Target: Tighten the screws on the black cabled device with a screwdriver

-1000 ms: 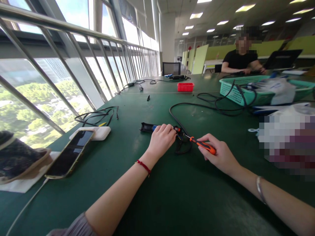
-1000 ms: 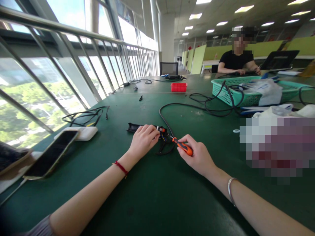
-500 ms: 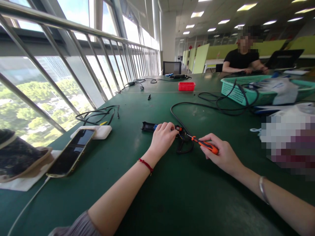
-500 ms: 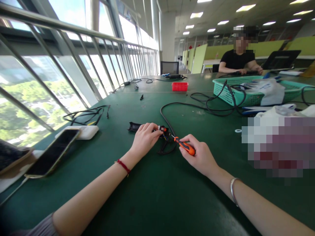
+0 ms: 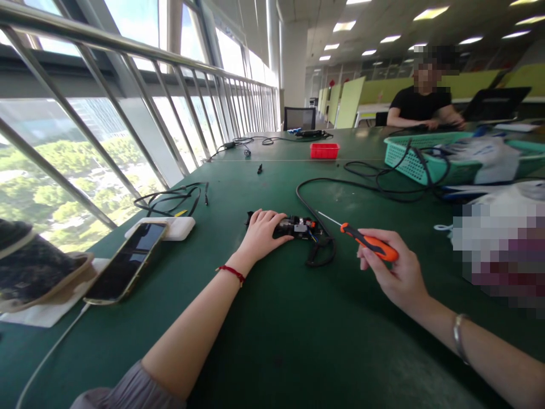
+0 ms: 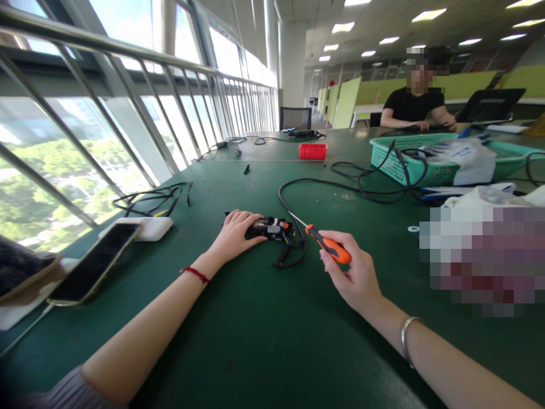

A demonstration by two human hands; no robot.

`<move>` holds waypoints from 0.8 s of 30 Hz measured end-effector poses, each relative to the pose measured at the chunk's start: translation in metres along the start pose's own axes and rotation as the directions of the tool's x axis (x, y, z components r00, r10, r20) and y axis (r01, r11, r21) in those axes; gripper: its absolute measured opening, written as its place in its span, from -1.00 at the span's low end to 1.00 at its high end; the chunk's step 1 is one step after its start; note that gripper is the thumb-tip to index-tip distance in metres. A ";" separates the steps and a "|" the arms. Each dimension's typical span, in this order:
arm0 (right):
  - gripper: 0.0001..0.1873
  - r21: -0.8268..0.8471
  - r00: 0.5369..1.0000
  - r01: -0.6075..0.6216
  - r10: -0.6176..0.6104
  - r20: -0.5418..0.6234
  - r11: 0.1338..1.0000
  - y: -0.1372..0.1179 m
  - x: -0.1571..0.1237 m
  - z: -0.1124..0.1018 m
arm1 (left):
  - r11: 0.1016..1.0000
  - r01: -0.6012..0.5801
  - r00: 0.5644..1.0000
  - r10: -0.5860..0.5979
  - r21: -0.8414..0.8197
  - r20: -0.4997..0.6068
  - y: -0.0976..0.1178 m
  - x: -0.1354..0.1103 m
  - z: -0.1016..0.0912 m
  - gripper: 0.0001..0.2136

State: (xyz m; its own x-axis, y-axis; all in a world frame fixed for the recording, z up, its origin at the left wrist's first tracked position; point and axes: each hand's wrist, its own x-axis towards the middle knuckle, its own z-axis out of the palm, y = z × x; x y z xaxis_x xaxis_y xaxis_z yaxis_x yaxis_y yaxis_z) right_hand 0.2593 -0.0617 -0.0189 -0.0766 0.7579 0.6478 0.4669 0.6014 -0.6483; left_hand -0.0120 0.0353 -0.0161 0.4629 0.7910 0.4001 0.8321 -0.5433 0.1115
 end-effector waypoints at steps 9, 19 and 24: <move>-0.78 -0.019 0.978 0.115 -0.110 0.178 0.993 -0.009 0.001 0.001 | 1.000 -0.005 0.998 0.005 -0.012 -0.066 0.007 -0.001 0.000 -0.61; -0.79 -0.024 0.969 0.134 -0.125 0.214 0.991 -0.010 0.000 0.001 | 1.000 -0.003 0.998 0.002 -0.010 -0.068 0.008 -0.002 -0.001 -0.60; -0.78 -0.011 0.976 0.094 -0.090 0.197 0.995 -0.010 0.001 0.001 | 1.000 -0.007 0.998 0.007 -0.013 -0.067 0.008 -0.001 0.000 -0.60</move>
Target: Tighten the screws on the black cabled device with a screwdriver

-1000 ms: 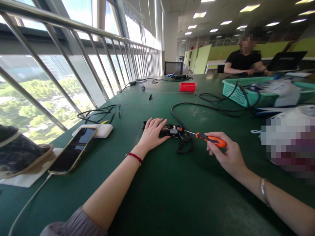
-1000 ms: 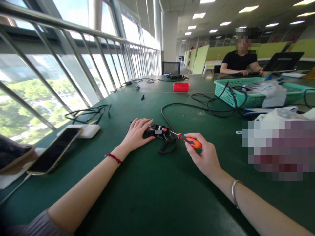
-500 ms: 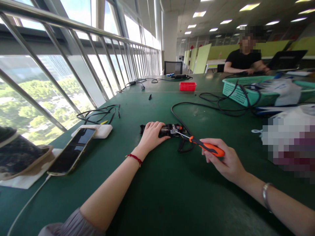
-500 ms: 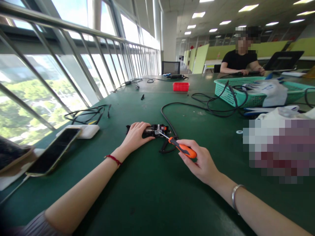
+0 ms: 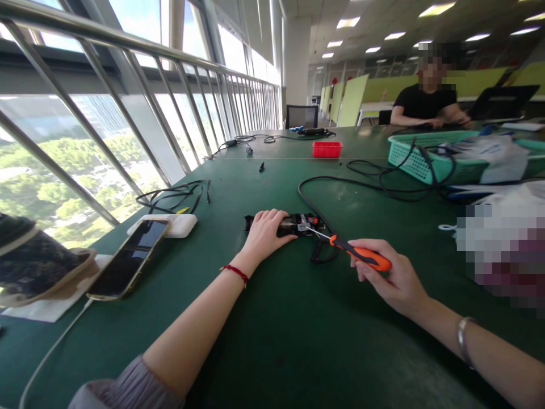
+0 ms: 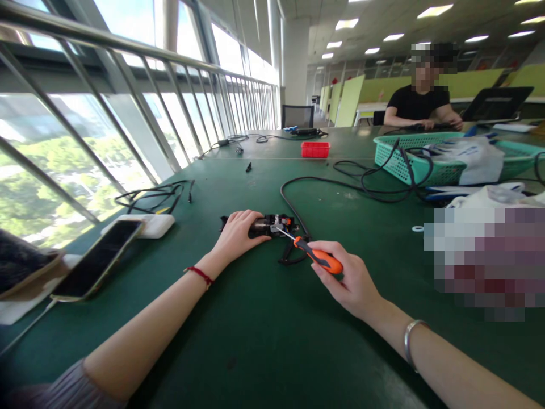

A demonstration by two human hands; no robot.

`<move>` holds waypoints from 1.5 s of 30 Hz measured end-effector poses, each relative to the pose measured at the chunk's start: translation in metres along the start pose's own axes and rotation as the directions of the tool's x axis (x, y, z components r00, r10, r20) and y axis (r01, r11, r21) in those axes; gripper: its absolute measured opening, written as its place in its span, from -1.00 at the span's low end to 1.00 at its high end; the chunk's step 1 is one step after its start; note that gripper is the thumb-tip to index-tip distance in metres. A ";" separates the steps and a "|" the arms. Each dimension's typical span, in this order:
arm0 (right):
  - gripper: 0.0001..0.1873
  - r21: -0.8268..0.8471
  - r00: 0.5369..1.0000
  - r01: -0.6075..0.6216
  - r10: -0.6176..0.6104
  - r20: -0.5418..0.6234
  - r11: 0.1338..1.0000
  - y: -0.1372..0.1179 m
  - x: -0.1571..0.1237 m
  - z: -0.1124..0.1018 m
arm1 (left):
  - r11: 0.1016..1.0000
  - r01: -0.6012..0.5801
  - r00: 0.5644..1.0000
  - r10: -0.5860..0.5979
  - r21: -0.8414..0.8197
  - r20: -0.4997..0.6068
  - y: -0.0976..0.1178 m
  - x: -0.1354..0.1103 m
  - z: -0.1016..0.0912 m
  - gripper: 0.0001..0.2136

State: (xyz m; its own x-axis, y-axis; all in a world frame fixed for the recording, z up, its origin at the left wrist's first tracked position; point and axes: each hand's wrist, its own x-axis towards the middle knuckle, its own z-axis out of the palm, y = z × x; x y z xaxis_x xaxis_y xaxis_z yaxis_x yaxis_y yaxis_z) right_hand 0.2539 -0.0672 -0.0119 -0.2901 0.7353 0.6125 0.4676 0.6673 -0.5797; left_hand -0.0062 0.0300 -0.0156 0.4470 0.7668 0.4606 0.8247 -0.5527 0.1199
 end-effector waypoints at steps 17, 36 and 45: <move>-0.76 0.004 0.997 0.008 -0.008 0.075 1.000 0.002 0.000 0.000 | 0.999 -0.033 0.999 0.034 -0.032 0.021 0.002 0.000 -0.002 -0.58; -0.78 0.013 0.997 0.071 -0.071 -0.030 0.997 0.002 -0.002 -0.001 | 0.999 -0.027 1.000 0.027 0.026 0.004 0.008 0.000 -0.001 -0.61; -0.80 -0.003 0.999 0.046 -0.046 0.021 0.999 0.002 -0.003 -0.001 | 0.999 -0.009 1.000 0.009 0.052 0.008 0.012 0.000 -0.002 -0.61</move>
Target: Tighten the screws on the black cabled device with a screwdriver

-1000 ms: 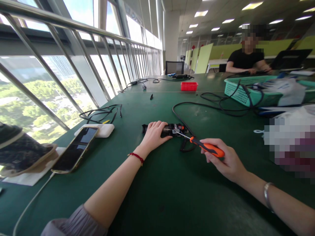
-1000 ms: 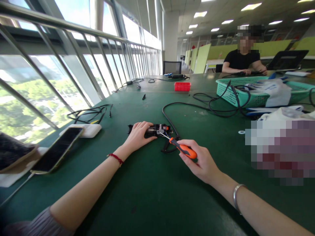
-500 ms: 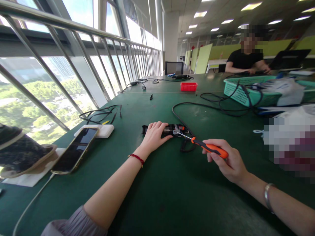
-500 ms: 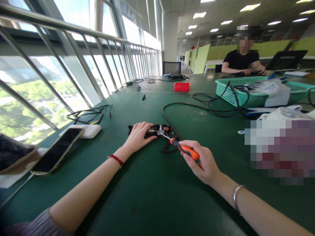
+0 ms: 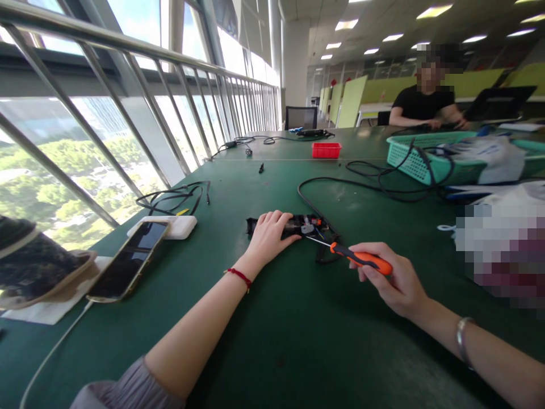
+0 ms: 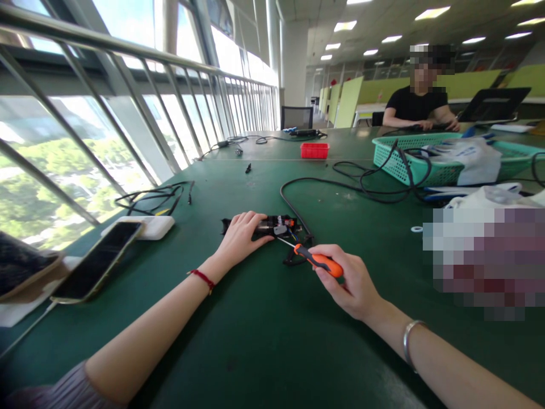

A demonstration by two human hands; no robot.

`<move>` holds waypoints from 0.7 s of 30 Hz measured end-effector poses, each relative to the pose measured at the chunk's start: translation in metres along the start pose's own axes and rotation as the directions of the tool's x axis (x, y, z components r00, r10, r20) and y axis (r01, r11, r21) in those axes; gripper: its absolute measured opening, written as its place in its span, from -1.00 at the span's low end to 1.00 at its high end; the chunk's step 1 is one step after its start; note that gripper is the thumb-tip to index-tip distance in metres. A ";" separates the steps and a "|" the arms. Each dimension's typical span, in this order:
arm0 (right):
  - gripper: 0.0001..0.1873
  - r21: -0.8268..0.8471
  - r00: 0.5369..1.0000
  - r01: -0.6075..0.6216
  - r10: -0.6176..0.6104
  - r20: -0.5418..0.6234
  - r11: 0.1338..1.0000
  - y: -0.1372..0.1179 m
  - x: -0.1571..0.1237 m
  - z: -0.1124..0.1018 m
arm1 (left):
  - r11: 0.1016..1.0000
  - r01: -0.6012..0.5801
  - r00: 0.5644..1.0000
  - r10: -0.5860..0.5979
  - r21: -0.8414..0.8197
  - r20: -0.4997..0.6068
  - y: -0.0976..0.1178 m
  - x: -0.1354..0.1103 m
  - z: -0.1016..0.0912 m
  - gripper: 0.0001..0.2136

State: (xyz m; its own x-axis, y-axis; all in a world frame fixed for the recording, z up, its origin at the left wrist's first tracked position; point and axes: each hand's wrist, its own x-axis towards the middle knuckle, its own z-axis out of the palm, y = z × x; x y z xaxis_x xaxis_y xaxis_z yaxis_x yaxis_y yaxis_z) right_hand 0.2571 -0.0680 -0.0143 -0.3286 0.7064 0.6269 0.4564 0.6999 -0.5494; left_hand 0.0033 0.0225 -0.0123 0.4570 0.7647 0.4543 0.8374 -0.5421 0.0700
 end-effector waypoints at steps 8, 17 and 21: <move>-0.78 0.004 0.994 0.042 -0.042 -0.103 0.999 0.002 -0.002 -0.001 | 1.000 -0.007 1.000 0.007 -0.007 0.001 0.000 0.001 0.001 -0.60; -0.79 -0.017 0.995 0.074 -0.076 -0.071 0.997 -0.001 0.003 0.000 | 1.000 0.000 1.000 0.000 -0.003 0.005 0.000 0.000 0.000 -0.61; -0.80 -0.031 0.994 0.082 -0.084 -0.070 0.996 -0.003 0.002 -0.001 | 1.000 -0.010 1.000 0.010 0.005 -0.006 0.001 0.000 0.000 -0.62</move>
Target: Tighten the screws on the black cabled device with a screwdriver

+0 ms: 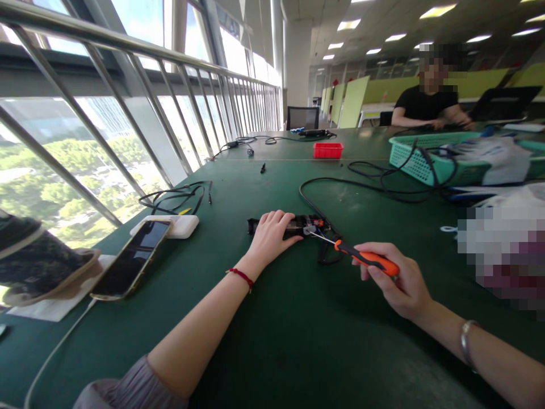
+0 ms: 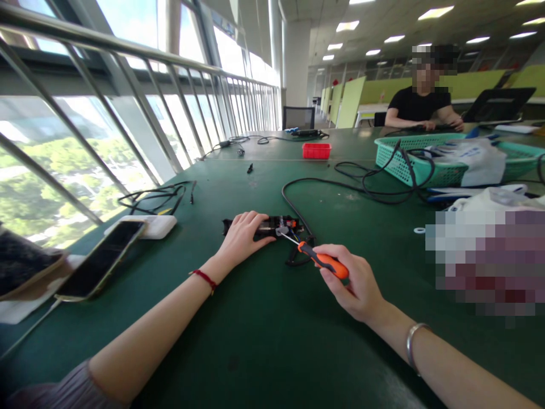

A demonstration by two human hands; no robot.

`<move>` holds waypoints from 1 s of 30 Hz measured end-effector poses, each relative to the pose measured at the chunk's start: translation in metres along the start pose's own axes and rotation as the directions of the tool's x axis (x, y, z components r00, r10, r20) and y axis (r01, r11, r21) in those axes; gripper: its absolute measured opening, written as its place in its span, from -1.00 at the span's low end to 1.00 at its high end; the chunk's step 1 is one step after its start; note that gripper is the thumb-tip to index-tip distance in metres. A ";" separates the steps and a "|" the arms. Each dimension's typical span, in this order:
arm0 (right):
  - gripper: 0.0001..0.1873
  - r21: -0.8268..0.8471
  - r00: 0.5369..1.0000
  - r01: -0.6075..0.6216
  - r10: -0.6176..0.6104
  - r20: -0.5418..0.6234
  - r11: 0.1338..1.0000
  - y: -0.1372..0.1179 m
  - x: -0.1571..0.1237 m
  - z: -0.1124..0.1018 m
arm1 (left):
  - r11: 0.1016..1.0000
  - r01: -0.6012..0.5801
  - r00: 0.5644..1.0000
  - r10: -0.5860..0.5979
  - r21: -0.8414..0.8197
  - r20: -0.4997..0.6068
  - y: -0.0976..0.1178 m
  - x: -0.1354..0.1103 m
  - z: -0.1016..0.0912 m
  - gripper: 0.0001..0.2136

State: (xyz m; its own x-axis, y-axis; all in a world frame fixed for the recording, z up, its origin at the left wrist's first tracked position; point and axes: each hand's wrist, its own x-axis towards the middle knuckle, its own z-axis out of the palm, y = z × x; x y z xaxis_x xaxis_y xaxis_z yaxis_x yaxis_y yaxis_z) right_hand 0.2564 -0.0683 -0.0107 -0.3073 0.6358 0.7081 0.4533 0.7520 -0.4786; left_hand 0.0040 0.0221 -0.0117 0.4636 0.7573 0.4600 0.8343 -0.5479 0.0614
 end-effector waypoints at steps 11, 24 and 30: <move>-0.81 -0.028 0.999 0.027 -0.028 -0.036 0.999 0.000 -0.002 0.000 | 1.000 -0.014 1.000 0.014 -0.001 -0.006 0.000 0.001 0.000 -0.62; -0.81 -0.067 0.999 0.011 -0.013 -0.035 0.998 0.000 -0.002 0.000 | 0.999 -0.035 0.999 0.035 0.007 -0.004 0.003 0.001 -0.002 -0.62; -0.80 -0.063 0.995 0.014 -0.020 -0.096 0.998 0.003 -0.006 0.000 | 1.000 -0.015 1.000 0.015 -0.003 0.003 0.003 0.001 -0.003 -0.63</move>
State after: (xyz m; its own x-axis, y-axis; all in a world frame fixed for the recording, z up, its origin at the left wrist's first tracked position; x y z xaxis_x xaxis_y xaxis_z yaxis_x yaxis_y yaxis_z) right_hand 0.2594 -0.0702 -0.0163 -0.2349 0.6007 0.7642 0.5006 0.7487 -0.4346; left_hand 0.0060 0.0207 -0.0088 0.4770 0.7499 0.4584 0.8262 -0.5605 0.0572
